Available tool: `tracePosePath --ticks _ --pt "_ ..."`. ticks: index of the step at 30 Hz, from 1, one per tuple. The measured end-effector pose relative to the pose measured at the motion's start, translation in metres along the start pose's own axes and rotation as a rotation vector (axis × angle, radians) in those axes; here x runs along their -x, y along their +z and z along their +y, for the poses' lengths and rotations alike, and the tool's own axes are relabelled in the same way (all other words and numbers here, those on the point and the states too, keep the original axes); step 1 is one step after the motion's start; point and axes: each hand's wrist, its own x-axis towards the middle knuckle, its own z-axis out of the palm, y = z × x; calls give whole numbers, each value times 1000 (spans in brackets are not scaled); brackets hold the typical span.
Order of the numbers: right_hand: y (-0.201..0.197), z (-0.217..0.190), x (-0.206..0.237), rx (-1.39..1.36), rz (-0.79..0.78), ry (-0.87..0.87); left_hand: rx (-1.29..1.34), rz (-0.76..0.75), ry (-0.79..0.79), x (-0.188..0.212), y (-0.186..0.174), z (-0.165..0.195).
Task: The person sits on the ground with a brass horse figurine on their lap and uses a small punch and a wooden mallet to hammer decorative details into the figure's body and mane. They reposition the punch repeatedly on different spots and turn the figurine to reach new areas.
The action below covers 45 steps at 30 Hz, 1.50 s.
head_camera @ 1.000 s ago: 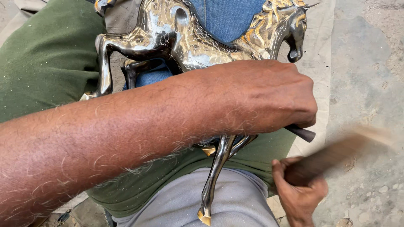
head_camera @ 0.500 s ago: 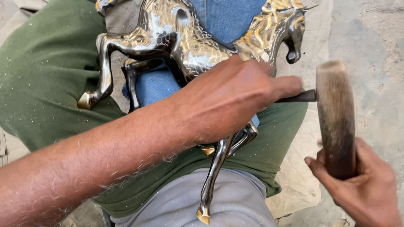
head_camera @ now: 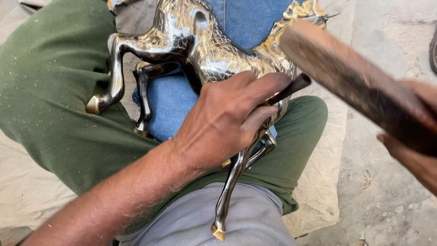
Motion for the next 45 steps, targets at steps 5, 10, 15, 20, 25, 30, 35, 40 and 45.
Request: tracePosePath --ticks 5,10,15,20,25,30,35,40,45 --pt "-15 7 -27 44 8 -50 125 184 -73 16 11 3" --pt "-35 -4 -55 64 60 -69 182 380 -157 28 27 6" --pt "-31 18 -64 60 69 -67 184 445 -149 29 32 8" --pt "-20 20 -27 -105 155 47 254 191 -26 14 8 4" --pt "-34 -51 61 -552 220 -72 17 -205 126 -24 -3 -2" --pt "-3 -130 83 -1083 264 64 -33 -398 99 -43 -1 2" --pt "22 -126 96 -1041 377 122 -42 -323 148 -44 -1 3" --pt "28 -116 108 -1040 425 44 -95 -401 151 -44 -2 5" --pt "58 -140 111 -881 419 173 -102 -506 292 -58 -4 9"
